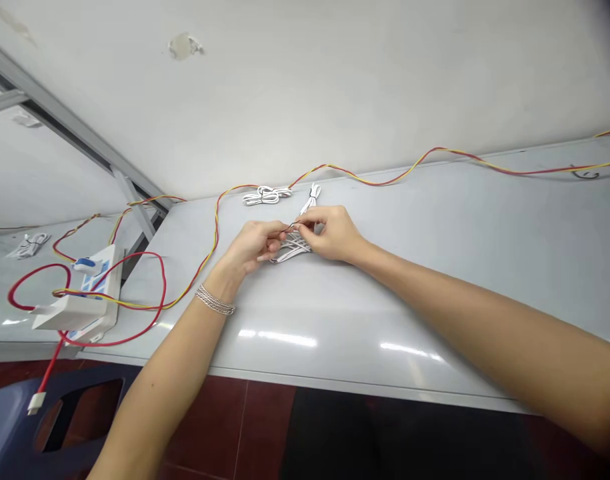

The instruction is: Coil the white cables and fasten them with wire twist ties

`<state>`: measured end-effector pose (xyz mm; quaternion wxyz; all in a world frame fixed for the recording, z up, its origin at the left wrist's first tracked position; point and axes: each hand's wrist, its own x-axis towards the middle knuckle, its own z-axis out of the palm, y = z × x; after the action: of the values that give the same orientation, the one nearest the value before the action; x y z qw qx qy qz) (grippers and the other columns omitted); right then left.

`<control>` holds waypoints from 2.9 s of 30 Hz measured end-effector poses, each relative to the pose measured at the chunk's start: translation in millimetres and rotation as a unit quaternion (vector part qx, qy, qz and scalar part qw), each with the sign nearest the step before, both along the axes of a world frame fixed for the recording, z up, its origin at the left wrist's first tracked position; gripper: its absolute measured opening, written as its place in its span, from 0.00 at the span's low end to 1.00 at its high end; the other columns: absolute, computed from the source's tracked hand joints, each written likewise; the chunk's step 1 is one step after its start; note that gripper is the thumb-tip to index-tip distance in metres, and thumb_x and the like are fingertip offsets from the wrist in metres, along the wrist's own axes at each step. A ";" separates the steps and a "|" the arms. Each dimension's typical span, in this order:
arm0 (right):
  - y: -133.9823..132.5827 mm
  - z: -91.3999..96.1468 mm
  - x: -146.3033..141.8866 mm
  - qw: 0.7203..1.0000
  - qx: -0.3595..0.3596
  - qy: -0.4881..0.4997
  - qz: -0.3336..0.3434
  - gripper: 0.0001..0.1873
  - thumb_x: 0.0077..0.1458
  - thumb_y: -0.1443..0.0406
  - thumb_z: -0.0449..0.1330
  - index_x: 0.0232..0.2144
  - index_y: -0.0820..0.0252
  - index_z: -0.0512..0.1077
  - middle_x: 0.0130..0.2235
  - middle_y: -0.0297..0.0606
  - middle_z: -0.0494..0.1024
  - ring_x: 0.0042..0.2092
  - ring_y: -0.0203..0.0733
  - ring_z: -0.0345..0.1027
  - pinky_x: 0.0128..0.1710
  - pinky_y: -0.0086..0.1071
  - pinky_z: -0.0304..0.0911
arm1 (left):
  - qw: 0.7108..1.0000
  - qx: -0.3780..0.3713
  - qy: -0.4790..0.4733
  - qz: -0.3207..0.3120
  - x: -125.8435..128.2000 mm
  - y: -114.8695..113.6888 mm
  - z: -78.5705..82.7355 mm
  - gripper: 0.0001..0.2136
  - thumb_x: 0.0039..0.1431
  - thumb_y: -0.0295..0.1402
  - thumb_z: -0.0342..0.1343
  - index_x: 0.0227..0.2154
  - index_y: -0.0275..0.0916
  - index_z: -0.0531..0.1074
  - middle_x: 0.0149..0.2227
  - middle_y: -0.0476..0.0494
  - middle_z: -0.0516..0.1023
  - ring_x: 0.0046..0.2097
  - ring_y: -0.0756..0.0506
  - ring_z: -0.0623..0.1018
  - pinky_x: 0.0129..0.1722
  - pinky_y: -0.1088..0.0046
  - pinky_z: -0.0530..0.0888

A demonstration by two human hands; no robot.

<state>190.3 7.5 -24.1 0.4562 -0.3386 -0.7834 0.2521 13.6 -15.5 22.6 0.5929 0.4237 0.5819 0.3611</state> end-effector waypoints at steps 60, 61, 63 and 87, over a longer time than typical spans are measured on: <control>5.6 -2.5 -3.1 1.000 -0.006 -0.019 0.012 0.05 0.56 0.69 0.56 0.33 0.60 0.73 0.34 0.39 0.77 0.32 0.38 0.66 0.35 0.33 0.61 | 0.972 0.174 0.159 0.013 6.3 1.1 -17.3 0.05 0.55 0.32 0.61 0.29 0.36 0.72 0.19 0.50 0.70 0.18 0.54 0.65 0.17 0.79 0.59; 5.3 -2.7 -3.1 0.999 0.009 -0.035 0.013 0.05 0.56 0.70 0.55 0.33 0.60 0.72 0.35 0.40 0.77 0.33 0.39 0.67 0.36 0.33 0.61 | 0.965 0.189 0.183 0.007 5.2 1.4 -19.2 0.05 0.55 0.32 0.60 0.30 0.36 0.72 0.20 0.50 0.71 0.19 0.54 0.67 0.18 0.78 0.61; 5.0 -2.9 -2.8 0.997 0.029 -0.070 0.014 0.07 0.55 0.71 0.54 0.33 0.61 0.72 0.35 0.42 0.77 0.34 0.41 0.67 0.37 0.34 0.61 | 0.949 0.218 0.226 -0.005 2.8 2.0 -22.9 0.06 0.54 0.34 0.60 0.30 0.36 0.73 0.22 0.47 0.74 0.21 0.52 0.69 0.20 0.78 0.63; 12.1 -1.2 -1.8 0.991 -0.114 0.066 -0.003 0.04 0.52 0.66 0.61 0.30 0.62 0.74 0.29 0.36 0.77 0.28 0.35 0.65 0.32 0.32 0.61 | 0.970 0.187 0.150 0.031 3.2 5.1 -20.1 0.08 0.53 0.34 0.63 0.30 0.34 0.74 0.21 0.48 0.74 0.17 0.56 0.65 0.16 0.80 0.60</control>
<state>188.5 19.6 -25.2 0.4658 -0.3730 -0.7171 0.3601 16.8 -10.5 2.5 0.3971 0.5585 0.5991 0.4141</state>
